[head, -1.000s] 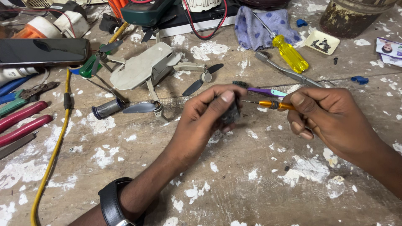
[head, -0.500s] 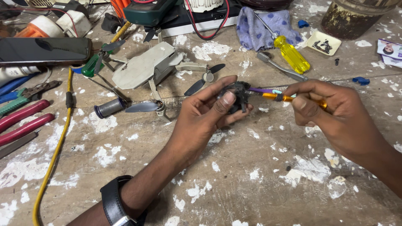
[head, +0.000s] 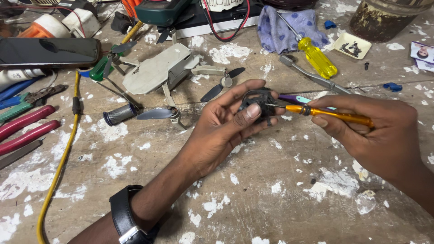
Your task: The person holds a small drone and detaches a component from its frame. They brush dust off the detached camera gimbal module with a toothbrush, use a screwdriver on it, and pry at it with a purple plastic spudger while working over a cluttered workbench.
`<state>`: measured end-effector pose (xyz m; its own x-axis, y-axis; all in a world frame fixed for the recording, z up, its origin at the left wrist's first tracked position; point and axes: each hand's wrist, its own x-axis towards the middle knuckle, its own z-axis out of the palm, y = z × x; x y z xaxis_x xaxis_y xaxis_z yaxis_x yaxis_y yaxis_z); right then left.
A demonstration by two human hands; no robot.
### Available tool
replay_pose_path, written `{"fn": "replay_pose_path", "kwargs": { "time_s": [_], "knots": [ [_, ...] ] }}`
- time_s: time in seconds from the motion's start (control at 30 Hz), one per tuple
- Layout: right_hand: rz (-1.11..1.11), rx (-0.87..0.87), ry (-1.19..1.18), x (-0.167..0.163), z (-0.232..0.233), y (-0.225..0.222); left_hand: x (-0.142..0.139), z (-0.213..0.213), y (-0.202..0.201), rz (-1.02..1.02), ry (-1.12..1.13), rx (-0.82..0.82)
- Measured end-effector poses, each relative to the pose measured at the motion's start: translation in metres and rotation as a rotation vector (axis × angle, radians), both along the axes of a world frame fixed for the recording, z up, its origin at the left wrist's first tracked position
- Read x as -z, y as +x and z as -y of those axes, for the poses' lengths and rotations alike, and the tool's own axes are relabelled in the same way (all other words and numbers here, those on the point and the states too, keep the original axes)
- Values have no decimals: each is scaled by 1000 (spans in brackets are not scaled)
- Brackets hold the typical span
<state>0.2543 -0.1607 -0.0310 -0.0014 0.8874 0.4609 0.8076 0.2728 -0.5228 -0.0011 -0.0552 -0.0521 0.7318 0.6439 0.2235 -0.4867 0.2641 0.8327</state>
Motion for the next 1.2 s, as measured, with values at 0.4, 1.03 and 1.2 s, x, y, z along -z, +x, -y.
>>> {"fn": "replay_pose_path", "kwargs": {
  "time_s": [0.4,1.03,1.2],
  "knots": [
    [153,-138,130,-5,11,-5,3,1,-3,39,-95,44],
    [226,-115,77,1,18,-6,10,-1,-4,98,-86,113],
    [226,-117,56,-1,19,-6,9,0,-4,93,-95,107]
  ]
}}
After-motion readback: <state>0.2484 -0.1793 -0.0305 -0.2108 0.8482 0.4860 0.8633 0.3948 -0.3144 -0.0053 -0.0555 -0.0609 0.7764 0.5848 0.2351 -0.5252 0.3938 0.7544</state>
